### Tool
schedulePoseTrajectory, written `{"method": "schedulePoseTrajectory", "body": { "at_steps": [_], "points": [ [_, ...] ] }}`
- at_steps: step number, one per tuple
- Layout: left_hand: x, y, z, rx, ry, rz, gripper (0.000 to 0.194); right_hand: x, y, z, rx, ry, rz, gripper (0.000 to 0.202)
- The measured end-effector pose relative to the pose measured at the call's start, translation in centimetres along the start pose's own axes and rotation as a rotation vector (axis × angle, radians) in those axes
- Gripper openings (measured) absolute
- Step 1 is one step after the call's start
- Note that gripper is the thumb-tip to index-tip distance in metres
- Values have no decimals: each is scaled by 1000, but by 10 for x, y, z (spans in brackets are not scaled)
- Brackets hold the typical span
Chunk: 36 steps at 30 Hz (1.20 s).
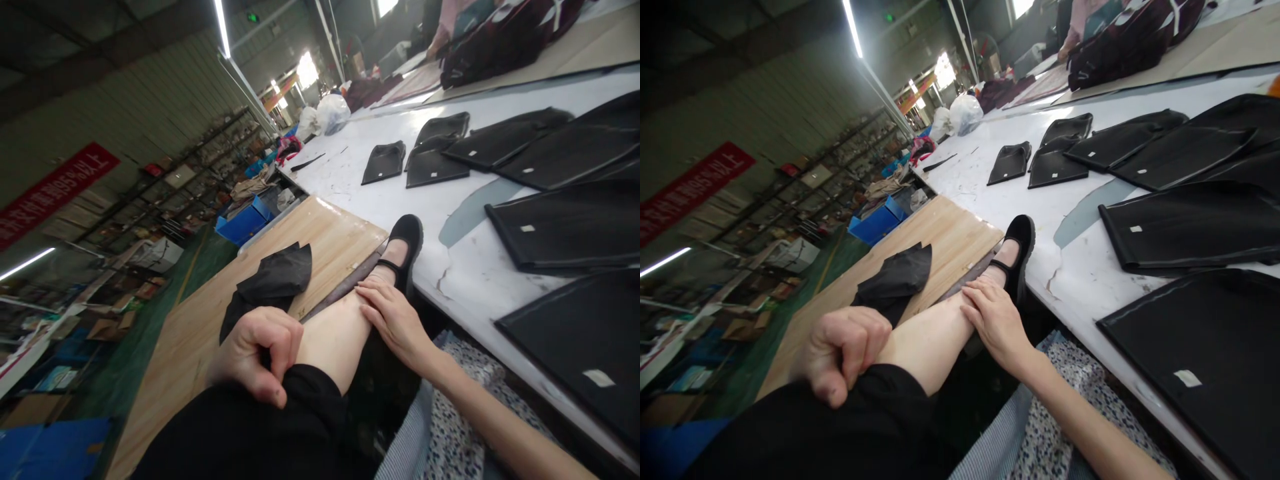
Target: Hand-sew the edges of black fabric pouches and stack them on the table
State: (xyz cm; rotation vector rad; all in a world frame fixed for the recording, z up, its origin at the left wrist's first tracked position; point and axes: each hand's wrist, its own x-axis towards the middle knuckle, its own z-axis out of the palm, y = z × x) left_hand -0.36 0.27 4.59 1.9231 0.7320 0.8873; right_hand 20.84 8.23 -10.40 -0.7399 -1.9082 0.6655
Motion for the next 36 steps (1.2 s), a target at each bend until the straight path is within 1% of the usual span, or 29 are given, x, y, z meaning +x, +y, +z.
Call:
{"method": "schedulePoseTrajectory", "body": {
  "at_steps": [1, 3, 8, 16, 18, 22, 26, 29, 31, 33, 36],
  "points": [
    [-1, 1, 1, 19, 8, 1, 44, 4, -1, 2, 11, -34, -21, 29],
    [-2, 2, 2, 22, 31, 26, 41, 7, -9, 5, 36, -58, -38, 29],
    [-3, -1, 4, -13, 87, 67, 38, -3, -32, 1, 82, -35, -30, 28],
    [1, 4, 6, 5, 74, 75, 36, -12, -40, -4, 54, -11, -97, 26],
    [1, 6, 7, -3, 80, 80, 36, -14, -43, -5, 90, 4, -79, 25],
    [3, 10, 7, 11, 59, 53, 34, -15, -56, -9, 202, -6, 6, 21],
    [4, 11, 7, 20, 59, 44, 34, -14, -78, -15, 262, -14, 94, 15],
    [1, 10, 6, 2, 56, 37, 32, -20, -97, -17, 338, -5, 126, 15],
    [0, 9, 7, 9, 60, 37, 33, -28, -108, -16, 412, -25, 109, 16],
    [0, 10, 10, 37, 82, 23, 36, -36, -117, -14, 495, -46, 59, 20],
    [3, 13, 13, 74, 145, 4, 40, -44, -122, -10, 575, -47, -10, 23]
  ]
}}
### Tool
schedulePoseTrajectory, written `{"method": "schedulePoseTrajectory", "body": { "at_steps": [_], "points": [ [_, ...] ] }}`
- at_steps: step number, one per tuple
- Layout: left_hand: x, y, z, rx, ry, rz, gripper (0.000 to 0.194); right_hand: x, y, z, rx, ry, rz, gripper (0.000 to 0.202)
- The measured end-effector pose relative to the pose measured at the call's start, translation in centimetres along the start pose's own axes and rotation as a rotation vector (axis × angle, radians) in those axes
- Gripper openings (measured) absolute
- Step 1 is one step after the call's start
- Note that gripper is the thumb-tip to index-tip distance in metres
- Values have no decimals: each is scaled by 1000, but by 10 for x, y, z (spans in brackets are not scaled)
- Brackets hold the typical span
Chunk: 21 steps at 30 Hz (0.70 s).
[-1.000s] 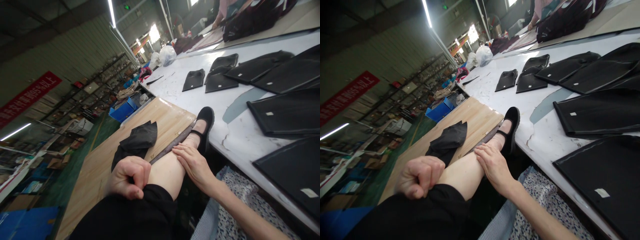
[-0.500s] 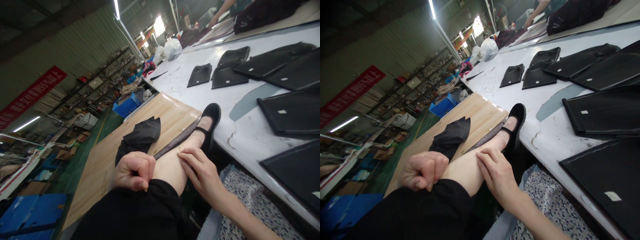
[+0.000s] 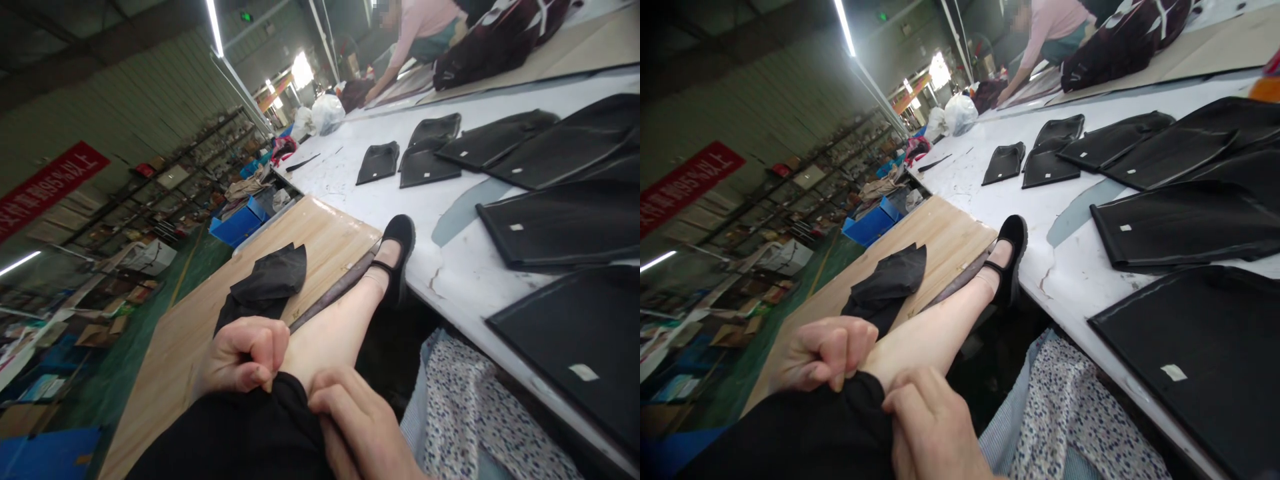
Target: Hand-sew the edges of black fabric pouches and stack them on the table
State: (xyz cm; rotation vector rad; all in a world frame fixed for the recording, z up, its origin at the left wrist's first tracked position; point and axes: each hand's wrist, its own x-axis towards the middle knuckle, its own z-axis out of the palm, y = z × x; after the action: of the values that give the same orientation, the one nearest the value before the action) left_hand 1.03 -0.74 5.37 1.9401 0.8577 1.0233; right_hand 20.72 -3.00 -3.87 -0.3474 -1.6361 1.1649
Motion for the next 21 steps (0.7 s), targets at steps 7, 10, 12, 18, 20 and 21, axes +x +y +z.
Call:
{"method": "schedulePoseTrajectory", "body": {
  "at_steps": [7, 10, 12, 18, 20, 21],
  "points": [
    [-4, 4, -4, 3, -41, -44, 37, 31, 22, -14, -282, 61, 42, 11],
    [-6, 3, -3, -3, -32, -56, 37, 53, 29, -18, -492, -12, 126, 8],
    [-7, 3, -1, -21, 14, -61, 38, 65, 29, -17, -602, -71, 179, 14],
    [-8, 5, 0, -14, 38, -112, 39, 86, 17, -8, -719, -156, 186, 26],
    [-7, 5, 0, -16, 62, -107, 39, 90, 9, -5, -747, -215, 125, 25],
    [-6, 5, 0, -13, 60, -98, 39, 91, 5, -4, -755, -258, 87, 22]
  ]
}}
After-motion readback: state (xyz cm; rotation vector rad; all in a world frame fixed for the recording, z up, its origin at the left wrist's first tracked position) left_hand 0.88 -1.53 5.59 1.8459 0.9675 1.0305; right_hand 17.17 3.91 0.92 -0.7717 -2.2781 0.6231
